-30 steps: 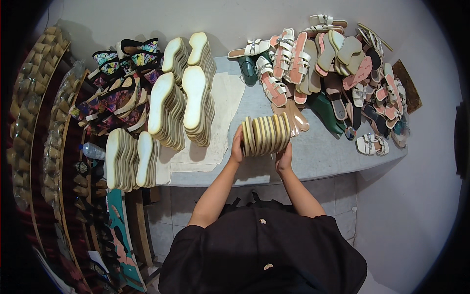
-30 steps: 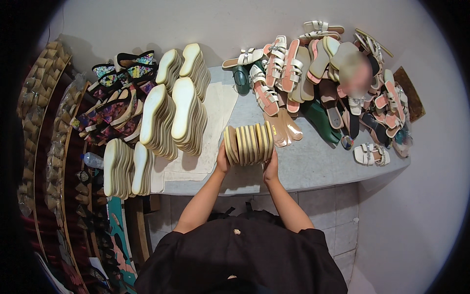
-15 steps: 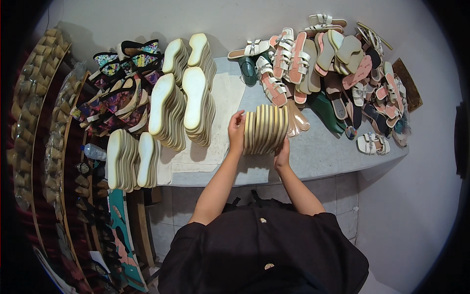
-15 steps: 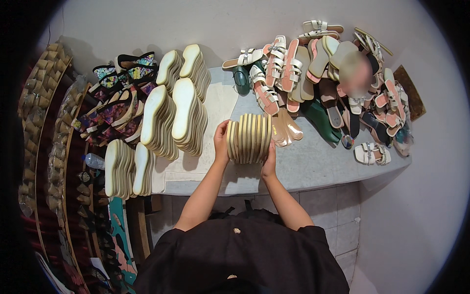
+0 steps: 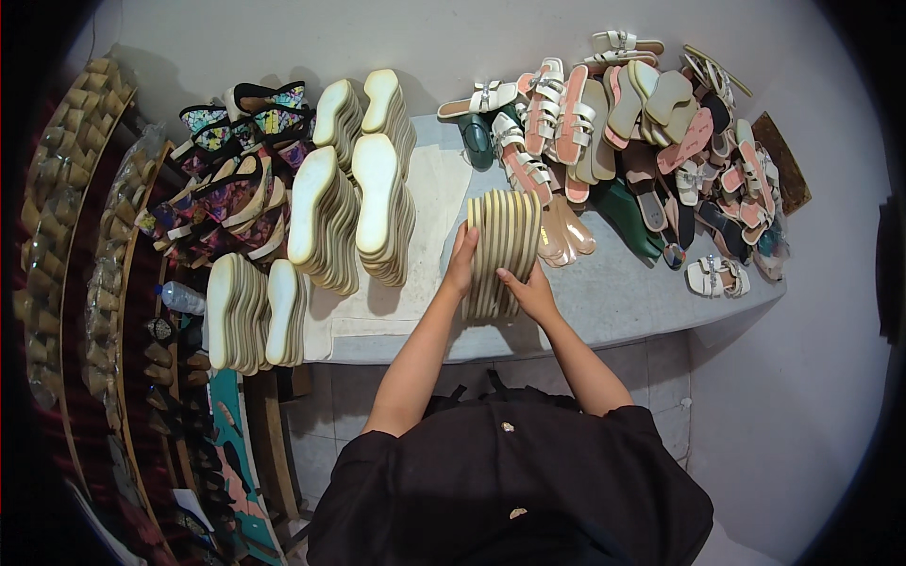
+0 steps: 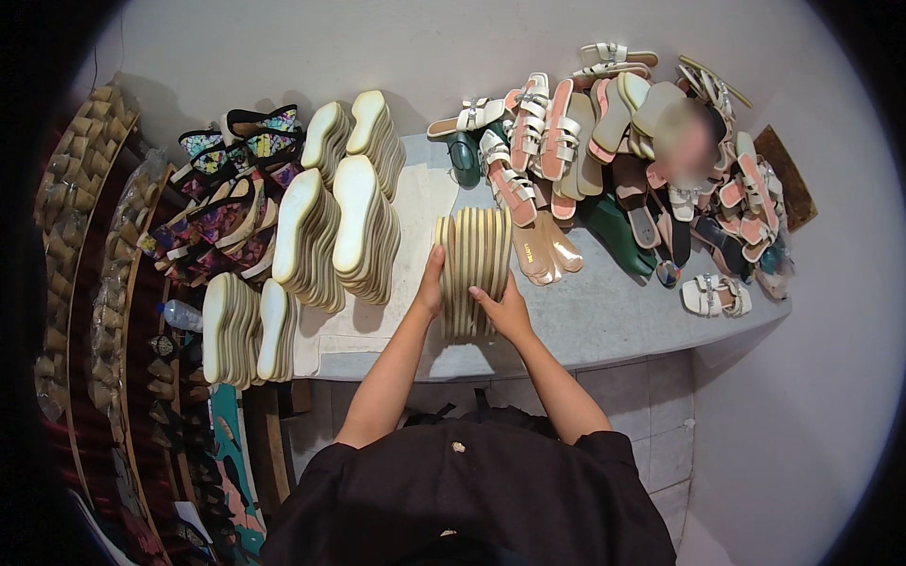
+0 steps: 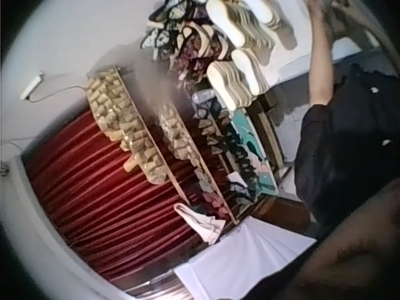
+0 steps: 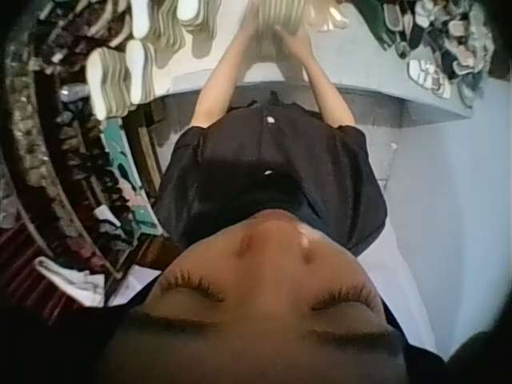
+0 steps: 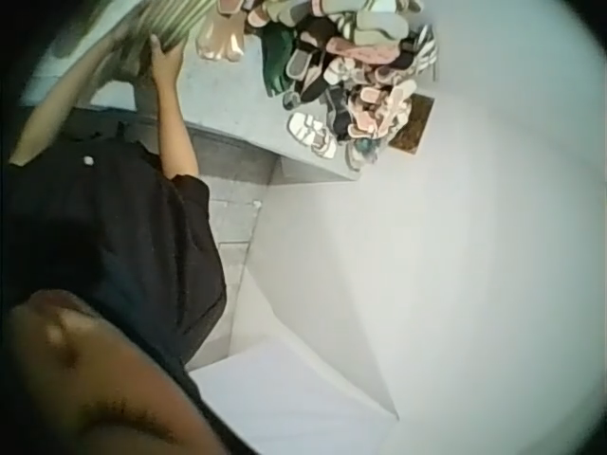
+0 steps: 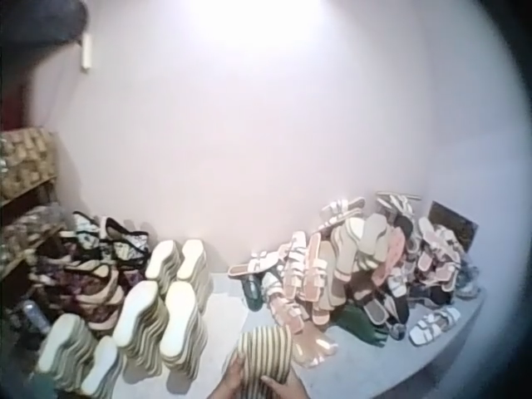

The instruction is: Organizing and stacking shoe soles and components on a workbench.

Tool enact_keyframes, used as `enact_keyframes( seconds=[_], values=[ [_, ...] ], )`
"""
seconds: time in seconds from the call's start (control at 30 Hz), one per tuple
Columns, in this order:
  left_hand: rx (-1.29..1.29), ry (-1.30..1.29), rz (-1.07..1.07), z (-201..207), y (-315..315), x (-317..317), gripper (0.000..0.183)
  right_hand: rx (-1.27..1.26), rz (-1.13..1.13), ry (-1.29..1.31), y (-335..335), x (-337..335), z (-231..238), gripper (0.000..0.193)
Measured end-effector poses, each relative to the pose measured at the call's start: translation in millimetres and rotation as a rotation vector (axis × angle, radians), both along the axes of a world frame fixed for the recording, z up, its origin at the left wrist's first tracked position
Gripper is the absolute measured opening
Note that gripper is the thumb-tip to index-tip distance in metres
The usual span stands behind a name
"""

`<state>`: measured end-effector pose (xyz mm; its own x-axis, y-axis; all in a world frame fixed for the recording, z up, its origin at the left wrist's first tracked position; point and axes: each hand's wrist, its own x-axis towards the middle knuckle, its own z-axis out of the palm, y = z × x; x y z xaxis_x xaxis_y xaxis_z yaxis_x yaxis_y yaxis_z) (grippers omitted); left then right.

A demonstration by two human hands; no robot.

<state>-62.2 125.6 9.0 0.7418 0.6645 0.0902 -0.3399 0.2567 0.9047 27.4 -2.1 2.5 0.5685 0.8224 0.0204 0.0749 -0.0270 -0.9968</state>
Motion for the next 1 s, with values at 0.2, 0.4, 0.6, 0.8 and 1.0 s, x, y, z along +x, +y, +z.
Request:
enact_keyframes(
  seconds=[0.2,0.4,0.6,0.8,1.0],
  values=[
    [-0.153,0.803,0.23,-54,-2,-3,0.075,-0.53,0.086,-0.117,-7,-4,-42,0.061],
    [0.095,0.94,0.434,-52,-14,-6,0.066,-0.585,-0.246,-0.399,-14,-21,-64,0.067],
    [-0.219,0.544,0.404,-85,-10,-30,0.055,-0.628,-0.194,-0.345,-12,-27,-53,0.078],
    [-0.018,0.358,0.156,-55,-42,-34,0.046,-0.458,-0.266,-0.189,-5,-34,-52,0.07],
    [0.248,0.19,0.185,-31,-45,-33,0.058,-0.013,-0.128,0.108,-12,-9,-4,0.059]
  ],
)
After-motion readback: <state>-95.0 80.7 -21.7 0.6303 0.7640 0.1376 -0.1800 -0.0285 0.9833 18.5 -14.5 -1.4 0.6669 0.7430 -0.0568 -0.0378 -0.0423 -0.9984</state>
